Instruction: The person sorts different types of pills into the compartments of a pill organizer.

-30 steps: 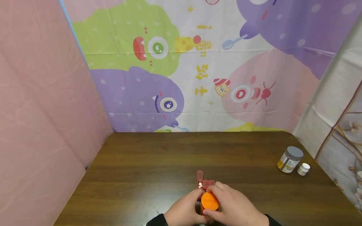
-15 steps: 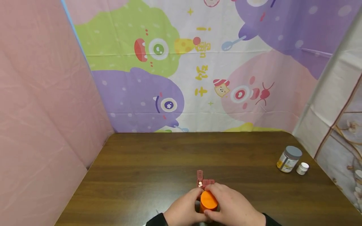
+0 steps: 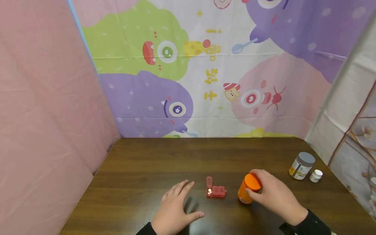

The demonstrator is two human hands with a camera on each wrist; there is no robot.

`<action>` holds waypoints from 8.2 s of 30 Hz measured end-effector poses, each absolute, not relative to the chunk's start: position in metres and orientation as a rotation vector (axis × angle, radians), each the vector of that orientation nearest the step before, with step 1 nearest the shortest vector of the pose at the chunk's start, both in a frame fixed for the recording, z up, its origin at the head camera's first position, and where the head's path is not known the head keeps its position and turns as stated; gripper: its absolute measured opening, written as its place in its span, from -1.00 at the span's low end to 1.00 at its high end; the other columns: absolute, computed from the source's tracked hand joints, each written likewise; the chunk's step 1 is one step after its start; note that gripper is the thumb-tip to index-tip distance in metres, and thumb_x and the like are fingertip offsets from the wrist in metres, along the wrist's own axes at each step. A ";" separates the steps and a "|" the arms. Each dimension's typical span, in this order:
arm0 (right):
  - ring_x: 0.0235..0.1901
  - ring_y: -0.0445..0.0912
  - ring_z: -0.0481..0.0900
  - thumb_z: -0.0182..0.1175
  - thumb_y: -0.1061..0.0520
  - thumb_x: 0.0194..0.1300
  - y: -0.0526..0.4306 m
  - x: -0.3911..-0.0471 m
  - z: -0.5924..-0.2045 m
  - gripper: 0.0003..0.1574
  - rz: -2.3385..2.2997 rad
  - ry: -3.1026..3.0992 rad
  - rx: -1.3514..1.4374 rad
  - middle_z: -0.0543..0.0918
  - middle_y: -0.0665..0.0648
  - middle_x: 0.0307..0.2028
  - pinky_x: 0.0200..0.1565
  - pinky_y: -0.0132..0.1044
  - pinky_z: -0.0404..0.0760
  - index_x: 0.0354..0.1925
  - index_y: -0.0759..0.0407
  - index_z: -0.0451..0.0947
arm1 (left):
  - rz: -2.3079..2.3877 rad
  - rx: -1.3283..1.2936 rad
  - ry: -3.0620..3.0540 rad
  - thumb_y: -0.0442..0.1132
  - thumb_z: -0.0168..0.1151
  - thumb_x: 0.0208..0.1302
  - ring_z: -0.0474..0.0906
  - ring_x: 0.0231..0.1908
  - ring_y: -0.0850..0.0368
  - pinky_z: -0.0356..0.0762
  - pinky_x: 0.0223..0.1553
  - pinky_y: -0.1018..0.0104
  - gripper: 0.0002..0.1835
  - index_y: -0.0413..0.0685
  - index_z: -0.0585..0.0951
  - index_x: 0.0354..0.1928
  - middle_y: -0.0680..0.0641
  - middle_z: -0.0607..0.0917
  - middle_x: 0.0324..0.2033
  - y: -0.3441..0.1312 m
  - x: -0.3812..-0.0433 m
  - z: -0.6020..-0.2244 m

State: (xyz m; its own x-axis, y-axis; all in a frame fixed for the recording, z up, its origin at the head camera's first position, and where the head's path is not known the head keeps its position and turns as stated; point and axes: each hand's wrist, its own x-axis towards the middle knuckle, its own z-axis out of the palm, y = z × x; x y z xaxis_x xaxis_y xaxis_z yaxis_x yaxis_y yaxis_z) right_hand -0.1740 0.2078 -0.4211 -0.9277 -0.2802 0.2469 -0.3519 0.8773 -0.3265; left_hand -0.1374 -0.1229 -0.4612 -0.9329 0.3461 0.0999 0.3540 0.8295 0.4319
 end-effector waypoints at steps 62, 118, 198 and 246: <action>-0.12 0.26 0.45 0.37 -0.18 0.11 0.271 -0.201 -0.426 -0.08 0.491 -2.853 0.347 0.52 0.44 -0.09 -0.12 0.24 0.46 0.16 0.46 0.37 | -0.465 -0.627 -3.065 0.34 0.23 0.13 0.35 0.17 -0.08 0.37 0.09 -0.18 -0.16 0.11 0.35 0.38 -0.05 0.49 0.23 -0.115 -0.175 -0.462; -0.46 -0.22 0.39 0.33 -0.05 0.22 0.145 -0.225 -0.477 -0.72 0.509 -2.929 1.098 0.55 -0.09 -0.43 -0.40 -0.29 0.45 -0.16 0.06 0.66 | -0.500 -0.916 -2.929 -0.12 0.34 0.19 0.43 -0.57 0.37 0.49 -0.48 0.39 -0.95 0.13 0.69 -0.39 0.21 0.64 -0.57 -0.056 -0.217 -0.465; -0.68 -0.22 0.33 0.05 -0.12 0.44 0.138 -0.243 -0.475 -0.62 0.794 -3.086 0.804 0.36 -0.14 -0.72 -0.57 -0.34 0.33 -0.51 -0.11 0.57 | -0.516 -0.869 -2.995 -0.06 0.44 0.10 0.53 -0.44 0.28 0.55 -0.35 0.32 -0.81 0.03 0.73 -0.29 0.08 0.72 -0.43 -0.061 -0.219 -0.466; -0.49 -0.17 0.47 0.19 -0.23 0.29 0.136 -0.236 -0.461 -0.64 1.021 -3.156 0.533 0.60 -0.03 -0.46 -0.42 -0.26 0.49 -0.29 0.01 0.59 | -0.460 -0.689 -2.990 0.16 0.29 0.18 0.57 -0.11 0.10 0.54 -0.08 0.04 -0.40 -0.05 0.54 0.15 -0.03 0.67 -0.04 -0.069 -0.205 -0.463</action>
